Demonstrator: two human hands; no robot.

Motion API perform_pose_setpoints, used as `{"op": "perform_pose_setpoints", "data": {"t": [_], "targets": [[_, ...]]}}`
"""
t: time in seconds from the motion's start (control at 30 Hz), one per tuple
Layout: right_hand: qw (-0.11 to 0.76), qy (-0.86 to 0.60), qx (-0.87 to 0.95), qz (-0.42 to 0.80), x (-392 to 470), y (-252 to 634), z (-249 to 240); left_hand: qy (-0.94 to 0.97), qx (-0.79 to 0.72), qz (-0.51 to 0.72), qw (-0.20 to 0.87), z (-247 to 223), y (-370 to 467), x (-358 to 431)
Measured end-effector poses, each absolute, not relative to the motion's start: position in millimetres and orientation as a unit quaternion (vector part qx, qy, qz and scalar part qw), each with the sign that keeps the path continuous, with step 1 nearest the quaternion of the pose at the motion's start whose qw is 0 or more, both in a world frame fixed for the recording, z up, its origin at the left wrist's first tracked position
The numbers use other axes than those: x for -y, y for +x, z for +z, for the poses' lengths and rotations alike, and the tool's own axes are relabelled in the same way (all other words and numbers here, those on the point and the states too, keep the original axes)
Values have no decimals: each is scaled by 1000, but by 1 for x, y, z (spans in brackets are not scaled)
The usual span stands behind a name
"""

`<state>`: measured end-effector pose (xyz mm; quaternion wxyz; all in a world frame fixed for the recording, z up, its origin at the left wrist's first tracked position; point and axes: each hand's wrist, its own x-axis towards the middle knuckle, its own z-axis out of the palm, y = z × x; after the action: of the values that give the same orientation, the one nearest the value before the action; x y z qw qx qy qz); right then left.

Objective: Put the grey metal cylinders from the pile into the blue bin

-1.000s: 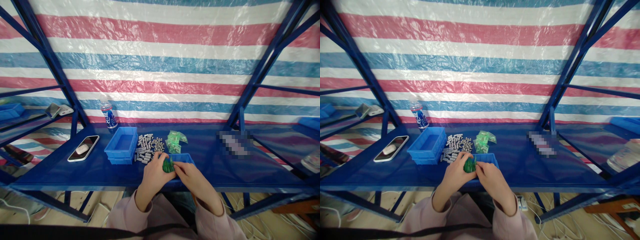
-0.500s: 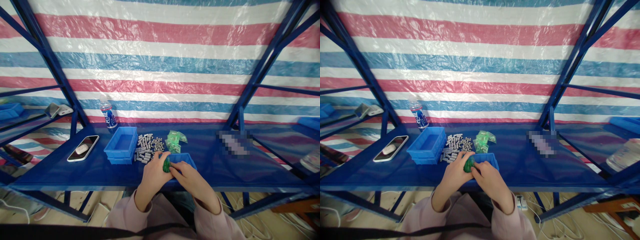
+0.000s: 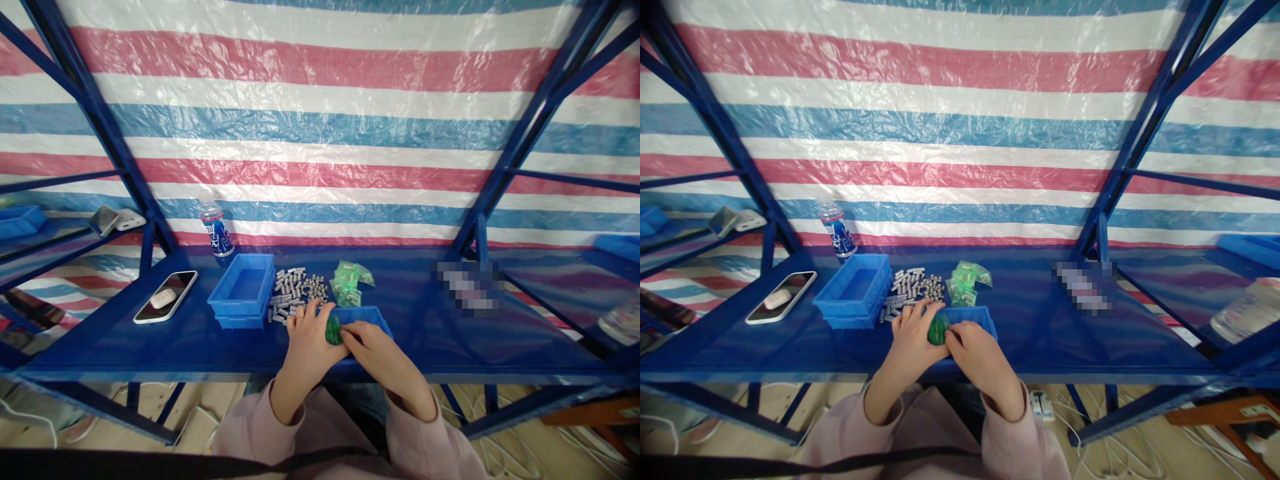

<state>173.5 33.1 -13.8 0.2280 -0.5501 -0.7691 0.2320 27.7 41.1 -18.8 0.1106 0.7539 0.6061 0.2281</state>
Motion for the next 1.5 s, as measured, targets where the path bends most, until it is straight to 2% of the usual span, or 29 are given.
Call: {"op": "perform_pose_setpoints", "data": {"t": [0.13, 0.27, 0.67, 0.83, 1.0, 1.07, 1.17, 1.27, 1.33, 1.5], "targets": [[243, -542, 763, 255, -34, 174, -14, 774, -580, 238, 90, -21, 27, -43], [257, -534, 758, 272, -36, 174, -15, 820, -519, 210, 123, -14, 26, -43], [328, -465, 745, 348, -33, 188, -2, 831, -509, 207, 85, -14, 24, -40], [382, -519, 707, 292, -39, 218, -1, 833, -509, 201, 82, -10, 24, -38], [386, -550, 714, 194, -57, 252, 5, 826, -517, 203, 95, -10, 24, -38], [367, -554, 726, 178, -72, 261, 9, 827, -515, 207, 92, -11, 24, -38], [295, -545, 762, 188, -99, 267, 7, 829, -508, 218, 86, -13, 24, -39], [149, -567, 782, 210, -125, 268, -6, 829, -505, 225, 88, -15, 23, -39], [98, -595, 772, 202, -137, 267, -18, 828, -504, 227, 89, -16, 23, -40], [108, -604, 768, 182, -148, 263, -38, 827, -504, 232, 85, -17, 23, -40]]}}
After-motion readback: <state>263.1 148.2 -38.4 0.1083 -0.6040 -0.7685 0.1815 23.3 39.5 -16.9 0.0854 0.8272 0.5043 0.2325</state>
